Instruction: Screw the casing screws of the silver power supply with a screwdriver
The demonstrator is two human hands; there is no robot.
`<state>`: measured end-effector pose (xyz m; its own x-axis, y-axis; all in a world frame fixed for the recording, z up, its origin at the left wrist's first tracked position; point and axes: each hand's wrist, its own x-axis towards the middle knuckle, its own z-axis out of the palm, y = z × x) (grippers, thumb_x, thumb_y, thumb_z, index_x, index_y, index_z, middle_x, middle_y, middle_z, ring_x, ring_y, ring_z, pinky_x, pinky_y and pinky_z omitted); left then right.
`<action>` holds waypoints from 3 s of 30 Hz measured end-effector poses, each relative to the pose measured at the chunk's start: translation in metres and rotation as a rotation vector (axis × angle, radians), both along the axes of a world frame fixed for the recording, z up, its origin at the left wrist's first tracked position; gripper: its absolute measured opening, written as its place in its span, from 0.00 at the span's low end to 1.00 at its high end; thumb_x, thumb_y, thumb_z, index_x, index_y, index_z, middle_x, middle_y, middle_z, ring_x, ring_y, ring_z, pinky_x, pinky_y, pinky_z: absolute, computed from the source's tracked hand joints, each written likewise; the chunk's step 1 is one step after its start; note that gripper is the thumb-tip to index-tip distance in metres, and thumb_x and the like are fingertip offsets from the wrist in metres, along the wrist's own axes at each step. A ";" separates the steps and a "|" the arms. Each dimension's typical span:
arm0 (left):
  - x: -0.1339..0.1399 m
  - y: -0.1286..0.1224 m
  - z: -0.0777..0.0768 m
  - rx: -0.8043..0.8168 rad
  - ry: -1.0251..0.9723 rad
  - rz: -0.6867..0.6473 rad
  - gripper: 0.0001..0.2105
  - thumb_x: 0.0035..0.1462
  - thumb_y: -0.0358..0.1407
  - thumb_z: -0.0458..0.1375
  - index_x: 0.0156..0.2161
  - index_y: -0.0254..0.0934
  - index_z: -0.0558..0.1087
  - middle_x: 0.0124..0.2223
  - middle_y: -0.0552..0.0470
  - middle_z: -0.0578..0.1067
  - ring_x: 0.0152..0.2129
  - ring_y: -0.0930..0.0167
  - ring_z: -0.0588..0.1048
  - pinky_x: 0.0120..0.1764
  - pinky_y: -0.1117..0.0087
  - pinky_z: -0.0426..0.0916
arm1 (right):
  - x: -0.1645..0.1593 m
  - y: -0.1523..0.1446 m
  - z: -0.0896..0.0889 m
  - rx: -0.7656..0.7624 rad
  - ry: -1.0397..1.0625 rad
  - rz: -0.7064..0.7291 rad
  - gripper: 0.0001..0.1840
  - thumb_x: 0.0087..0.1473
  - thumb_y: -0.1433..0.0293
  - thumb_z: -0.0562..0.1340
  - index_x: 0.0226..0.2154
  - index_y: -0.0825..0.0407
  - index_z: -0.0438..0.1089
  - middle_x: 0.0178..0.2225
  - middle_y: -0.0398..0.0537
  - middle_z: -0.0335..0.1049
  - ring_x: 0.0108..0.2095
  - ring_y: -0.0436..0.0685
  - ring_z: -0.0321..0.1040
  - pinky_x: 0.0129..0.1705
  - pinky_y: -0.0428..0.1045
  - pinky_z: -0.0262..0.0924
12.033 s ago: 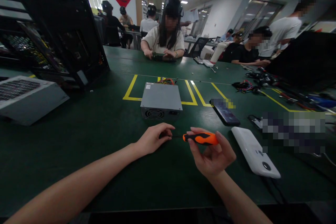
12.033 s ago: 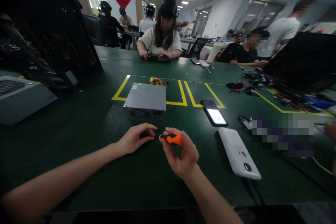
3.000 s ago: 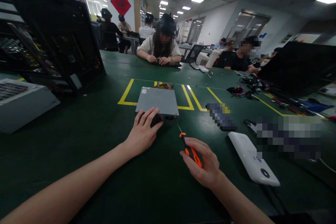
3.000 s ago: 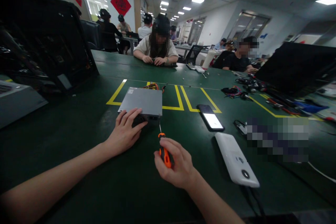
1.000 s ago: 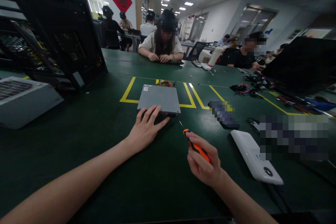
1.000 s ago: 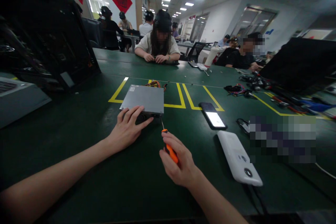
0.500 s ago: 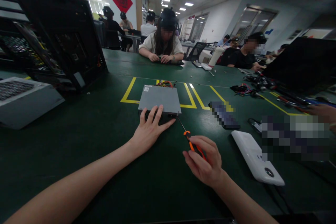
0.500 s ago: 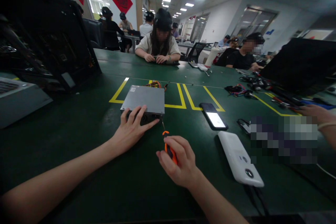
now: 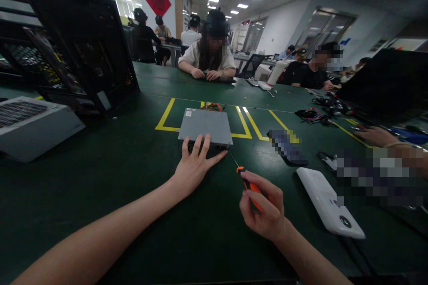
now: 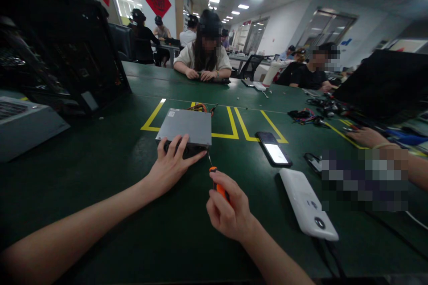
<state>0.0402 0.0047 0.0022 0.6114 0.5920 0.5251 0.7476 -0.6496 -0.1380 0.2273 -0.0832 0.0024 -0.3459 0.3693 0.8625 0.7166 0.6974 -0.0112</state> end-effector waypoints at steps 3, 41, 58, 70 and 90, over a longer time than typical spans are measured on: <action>0.001 0.000 0.000 0.002 0.007 0.009 0.29 0.54 0.28 0.53 0.58 0.55 0.53 0.60 0.40 0.53 0.55 0.50 0.52 0.50 0.42 0.48 | 0.001 0.000 -0.002 0.015 -0.018 -0.049 0.15 0.44 0.80 0.60 0.36 0.51 0.64 0.47 0.52 0.58 0.46 0.60 0.63 0.39 0.57 0.70; 0.003 0.000 0.000 0.035 0.065 0.054 0.29 0.55 0.30 0.52 0.59 0.55 0.51 0.58 0.39 0.53 0.55 0.50 0.52 0.50 0.42 0.48 | 0.003 -0.002 0.003 -0.178 0.070 -0.065 0.13 0.46 0.78 0.59 0.37 0.52 0.61 0.42 0.55 0.67 0.39 0.56 0.69 0.34 0.49 0.68; 0.004 -0.001 0.001 0.034 0.056 0.048 0.30 0.54 0.29 0.53 0.59 0.55 0.51 0.58 0.40 0.53 0.55 0.51 0.52 0.50 0.42 0.48 | 0.000 -0.004 0.008 -0.200 0.095 0.046 0.15 0.44 0.77 0.59 0.37 0.52 0.59 0.37 0.53 0.68 0.34 0.56 0.69 0.32 0.52 0.65; 0.004 -0.001 0.002 0.020 0.076 0.049 0.30 0.54 0.30 0.52 0.59 0.55 0.49 0.59 0.39 0.52 0.55 0.50 0.51 0.50 0.42 0.48 | 0.001 -0.004 0.014 -0.242 -0.042 0.085 0.05 0.49 0.70 0.57 0.31 0.54 0.64 0.36 0.52 0.72 0.28 0.52 0.69 0.26 0.47 0.61; 0.005 -0.001 0.001 0.029 0.055 0.056 0.29 0.55 0.28 0.51 0.58 0.55 0.52 0.58 0.40 0.53 0.55 0.51 0.52 0.50 0.42 0.49 | -0.002 -0.006 0.017 -0.219 -0.028 0.029 0.08 0.47 0.70 0.60 0.34 0.52 0.64 0.37 0.52 0.70 0.33 0.54 0.70 0.29 0.47 0.64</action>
